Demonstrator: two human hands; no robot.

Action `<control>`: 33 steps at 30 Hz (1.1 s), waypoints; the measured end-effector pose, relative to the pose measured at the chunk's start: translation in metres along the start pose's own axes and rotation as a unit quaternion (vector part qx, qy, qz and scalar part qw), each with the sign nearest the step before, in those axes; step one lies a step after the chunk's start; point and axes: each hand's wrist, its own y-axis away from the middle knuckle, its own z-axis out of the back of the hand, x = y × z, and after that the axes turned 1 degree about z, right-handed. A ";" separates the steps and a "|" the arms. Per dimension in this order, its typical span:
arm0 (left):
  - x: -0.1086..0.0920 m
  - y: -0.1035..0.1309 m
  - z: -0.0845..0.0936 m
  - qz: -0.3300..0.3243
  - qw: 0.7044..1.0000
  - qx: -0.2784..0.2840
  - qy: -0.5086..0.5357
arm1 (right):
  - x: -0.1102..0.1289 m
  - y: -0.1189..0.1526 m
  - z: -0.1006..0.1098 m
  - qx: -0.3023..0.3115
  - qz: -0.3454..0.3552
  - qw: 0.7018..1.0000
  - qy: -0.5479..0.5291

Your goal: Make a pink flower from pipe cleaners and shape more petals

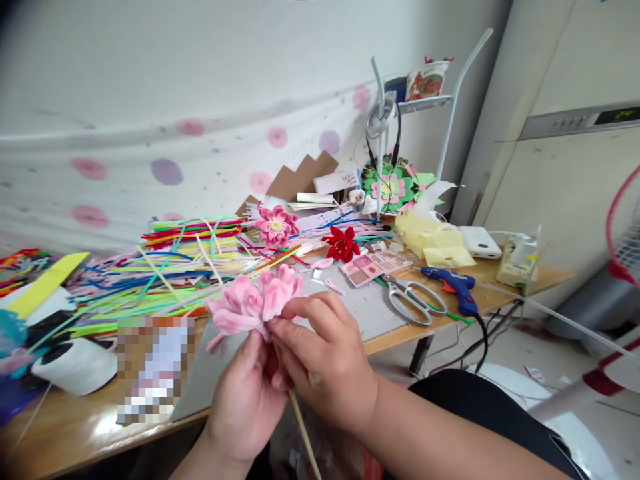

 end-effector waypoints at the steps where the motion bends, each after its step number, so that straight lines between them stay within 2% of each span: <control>1: 0.000 0.000 0.000 -0.009 1.000 0.004 -0.009 | 0.000 0.001 0.000 -0.003 0.001 1.000 -0.006; 7: -0.002 0.002 -0.001 -0.038 0.999 0.009 -0.020 | 0.002 0.009 -0.004 -0.005 -0.007 1.000 -0.014; 12: -0.007 0.001 -0.002 0.027 0.999 0.012 0.032 | 0.003 0.009 -0.002 -0.031 -0.044 0.998 -0.020; 14: -0.010 0.000 -0.001 0.052 0.997 0.022 0.044 | 0.001 0.007 -0.002 -0.053 -0.097 0.992 -0.054; 16: -0.013 0.000 0.000 0.065 0.996 0.033 0.044 | -0.003 0.005 -0.004 -0.056 -0.185 0.977 -0.095; 18: -0.014 -0.001 0.001 0.075 0.996 0.041 0.038 | -0.006 0.003 -0.007 -0.026 -0.276 0.950 -0.147; 20: -0.012 -0.002 0.002 0.082 0.995 0.038 0.028 | -0.008 0.002 -0.010 0.010 -0.323 0.927 -0.189; 22: -0.009 -0.003 0.002 0.091 0.995 0.024 0.014 | -0.007 0.002 -0.012 0.020 -0.326 0.924 -0.199; 27: 0.000 -0.007 0.001 0.081 0.995 -0.007 -0.061 | -0.002 0.003 -0.011 0.015 -0.304 0.939 -0.159; 30: 0.002 -0.009 0.000 0.044 0.994 -0.013 -0.095 | -0.003 0.004 -0.010 0.002 -0.295 0.945 -0.143; 33: 0.003 -0.011 -0.001 -0.045 0.992 -0.024 -0.117 | -0.004 0.004 -0.009 -0.017 -0.289 0.945 -0.155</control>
